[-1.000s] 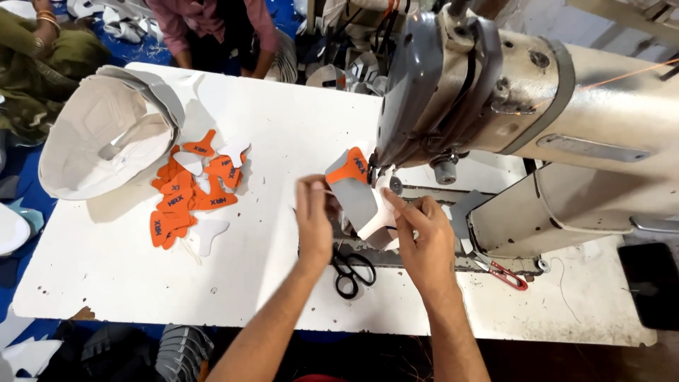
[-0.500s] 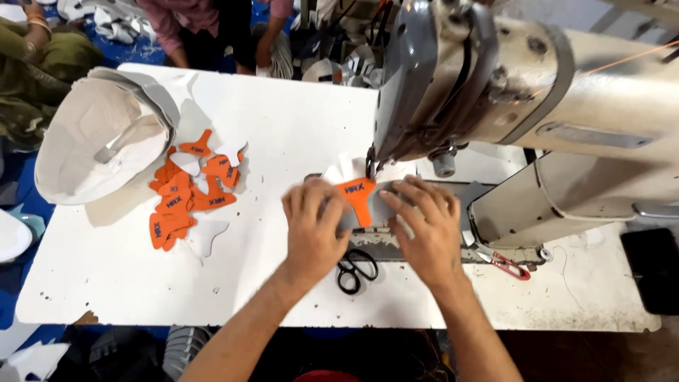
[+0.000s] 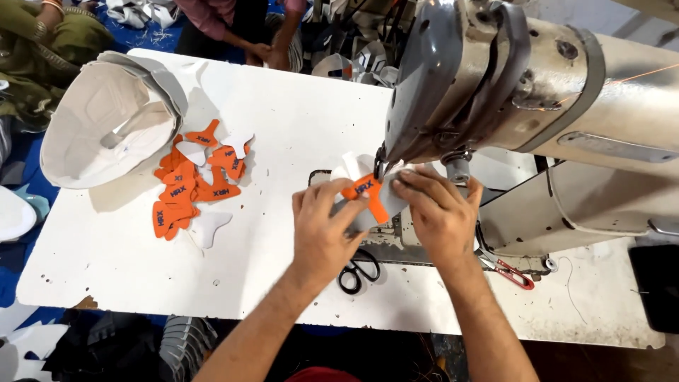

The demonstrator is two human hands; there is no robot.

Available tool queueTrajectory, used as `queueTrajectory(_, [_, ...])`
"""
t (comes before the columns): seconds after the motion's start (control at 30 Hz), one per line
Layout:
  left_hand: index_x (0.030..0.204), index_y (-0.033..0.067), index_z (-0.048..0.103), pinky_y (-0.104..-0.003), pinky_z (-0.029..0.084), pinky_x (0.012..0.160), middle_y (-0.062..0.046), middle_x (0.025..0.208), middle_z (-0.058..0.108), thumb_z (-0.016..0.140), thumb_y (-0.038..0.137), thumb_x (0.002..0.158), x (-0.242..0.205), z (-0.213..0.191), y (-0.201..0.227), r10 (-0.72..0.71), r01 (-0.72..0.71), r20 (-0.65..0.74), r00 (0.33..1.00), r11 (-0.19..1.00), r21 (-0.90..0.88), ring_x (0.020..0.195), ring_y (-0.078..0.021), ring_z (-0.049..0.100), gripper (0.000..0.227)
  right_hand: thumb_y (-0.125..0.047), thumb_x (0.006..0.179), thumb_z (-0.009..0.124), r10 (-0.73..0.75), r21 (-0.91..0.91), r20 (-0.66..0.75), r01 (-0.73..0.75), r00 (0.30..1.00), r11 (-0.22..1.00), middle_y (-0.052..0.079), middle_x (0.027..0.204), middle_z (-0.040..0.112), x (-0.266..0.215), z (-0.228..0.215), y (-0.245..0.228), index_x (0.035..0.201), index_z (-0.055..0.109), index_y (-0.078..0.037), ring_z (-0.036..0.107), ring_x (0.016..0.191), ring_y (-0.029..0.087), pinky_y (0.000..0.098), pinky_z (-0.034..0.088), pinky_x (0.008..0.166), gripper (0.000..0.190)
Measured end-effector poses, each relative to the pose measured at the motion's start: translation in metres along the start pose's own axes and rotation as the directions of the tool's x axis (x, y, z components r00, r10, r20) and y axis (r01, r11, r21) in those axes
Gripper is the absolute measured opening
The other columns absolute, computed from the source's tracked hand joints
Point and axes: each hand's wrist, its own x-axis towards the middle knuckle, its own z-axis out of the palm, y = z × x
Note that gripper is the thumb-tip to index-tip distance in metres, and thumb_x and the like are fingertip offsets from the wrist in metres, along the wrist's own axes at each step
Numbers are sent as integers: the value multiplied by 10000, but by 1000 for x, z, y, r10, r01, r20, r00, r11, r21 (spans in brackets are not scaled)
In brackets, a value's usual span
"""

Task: Stitching shoe upper components using an industrial sewing machine.

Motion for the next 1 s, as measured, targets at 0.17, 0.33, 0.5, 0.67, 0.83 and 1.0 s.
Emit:
queueTrajectory(0.17, [1176, 90, 716, -503, 425, 956, -103, 1297, 560, 929, 167, 628, -11, 17, 20, 0, 6, -61, 998, 995, 96, 1151, -349, 561, 593, -3, 829, 786, -74, 99, -19, 76, 997, 992, -70, 1114, 759, 11, 12, 24, 1028, 797, -186, 688, 1055, 105, 422, 369, 954, 270])
queueTrajectory(0.33, [1255, 72, 702, -517, 430, 942, -139, 1329, 550, 902, 176, 697, -13, 27, 25, -21, 34, -78, 997, 985, 169, 1136, -366, 566, 602, 59, 759, 760, -120, 101, -12, 121, 993, 988, -87, 1055, 753, 14, 21, 39, 1004, 809, -202, 691, 1016, 122, 401, 388, 936, 361])
queueTrajectory(0.5, [1256, 65, 705, -538, 421, 980, -148, 1350, 551, 907, 148, 660, -3, 26, 14, -19, 27, -50, 999, 987, 160, 1195, -405, 552, 634, 53, 756, 781, -107, 81, -36, 109, 994, 991, -87, 1002, 737, 11, 22, 40, 1044, 829, -199, 657, 974, 140, 409, 374, 927, 386])
queueTrajectory(0.67, [1196, 69, 720, -533, 418, 1029, -115, 1377, 567, 903, 103, 634, 13, 16, -10, 13, -14, 12, 1000, 998, 60, 1296, -385, 532, 592, 36, 772, 794, -72, 15, -94, 73, 993, 997, -65, 1083, 746, 1, 18, 28, 1054, 806, -178, 669, 1046, 145, 422, 390, 984, 354])
queueTrajectory(0.83, [1154, 92, 742, -516, 406, 1063, -53, 1387, 599, 886, 51, 659, 29, 18, -40, 89, -88, 74, 993, 996, -23, 1380, -318, 509, 517, 3, 833, 833, -54, -57, -162, 46, 985, 997, -60, 1114, 733, -14, 17, 16, 1109, 805, -186, 657, 1051, 163, 414, 382, 952, 335])
queueTrajectory(1.0, [1076, 109, 760, -508, 373, 1117, -37, 1423, 603, 865, 23, 656, 43, 13, -52, 148, -134, 170, 974, 987, -88, 1424, -309, 474, 441, 41, 882, 730, 50, 30, -12, -50, 999, 998, -16, 1255, 712, -22, 10, 17, 1202, 784, -165, 652, 1141, 233, 383, 474, 982, 385])
